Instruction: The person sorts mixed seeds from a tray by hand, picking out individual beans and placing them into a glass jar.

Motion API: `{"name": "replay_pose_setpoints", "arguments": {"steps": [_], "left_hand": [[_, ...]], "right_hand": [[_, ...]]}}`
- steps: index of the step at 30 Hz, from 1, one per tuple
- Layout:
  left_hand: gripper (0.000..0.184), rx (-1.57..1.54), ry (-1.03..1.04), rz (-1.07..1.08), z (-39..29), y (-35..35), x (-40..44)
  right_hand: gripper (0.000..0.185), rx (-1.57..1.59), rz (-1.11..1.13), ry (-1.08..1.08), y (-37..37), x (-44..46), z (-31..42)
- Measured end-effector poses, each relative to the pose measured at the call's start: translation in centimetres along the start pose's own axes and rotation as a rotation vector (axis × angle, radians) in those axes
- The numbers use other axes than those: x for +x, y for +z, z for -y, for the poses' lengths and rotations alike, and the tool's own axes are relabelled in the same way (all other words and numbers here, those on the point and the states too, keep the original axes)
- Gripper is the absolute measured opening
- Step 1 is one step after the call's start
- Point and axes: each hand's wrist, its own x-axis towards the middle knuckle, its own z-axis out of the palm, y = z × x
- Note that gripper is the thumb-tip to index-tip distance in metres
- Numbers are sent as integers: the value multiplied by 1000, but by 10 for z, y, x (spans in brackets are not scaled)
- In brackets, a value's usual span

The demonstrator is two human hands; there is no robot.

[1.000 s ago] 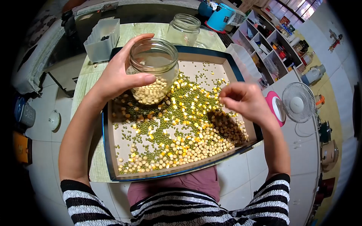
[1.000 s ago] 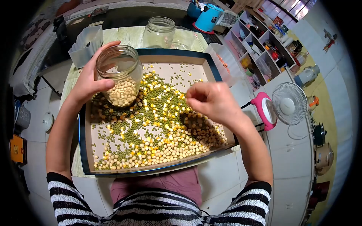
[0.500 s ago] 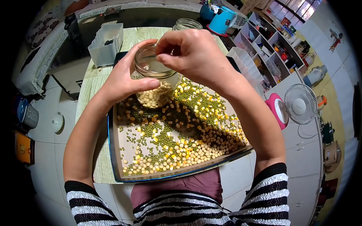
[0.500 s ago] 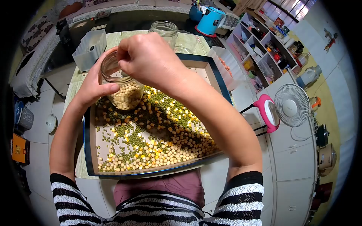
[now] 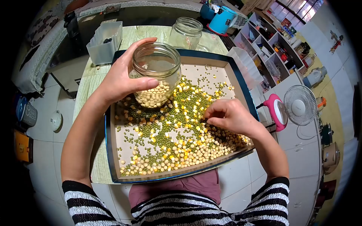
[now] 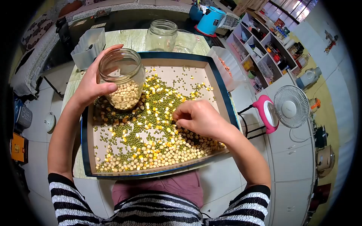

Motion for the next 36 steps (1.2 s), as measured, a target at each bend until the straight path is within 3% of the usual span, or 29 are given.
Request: {"name": "replay_pose_setpoints", "arguments": {"steps": [4,6,9,16,20,23,34,36], "left_hand": [[87,-9,9,-1,1,0,1],[100,36,-90,-2,-3,0,1],[88,-1,-5,-6,1,-1,0],[87,5,-9,-1,-1,0,-1],[88,9,-8,-4,1,0,0],[88,7,-8,-10,0,0,0],[88,-26,-4,-4,-1,1,0],[99,35,-70,-9,-2,1,1]], "right_hand": [[16,-36,61,-73,8,-2,-10],[18,-103,115,-74,10,0,-10],[19,-95,133,-79,12,2,-10],[15,-134,72,-177,16,1,-11],[14,-121,42,-150,16,0,-12],[10,-20,-37,57,3,-4,-7],[13,-84,151,124,-6,-19,-11],[16,-39,119,14,-1,-20,-16]]}}
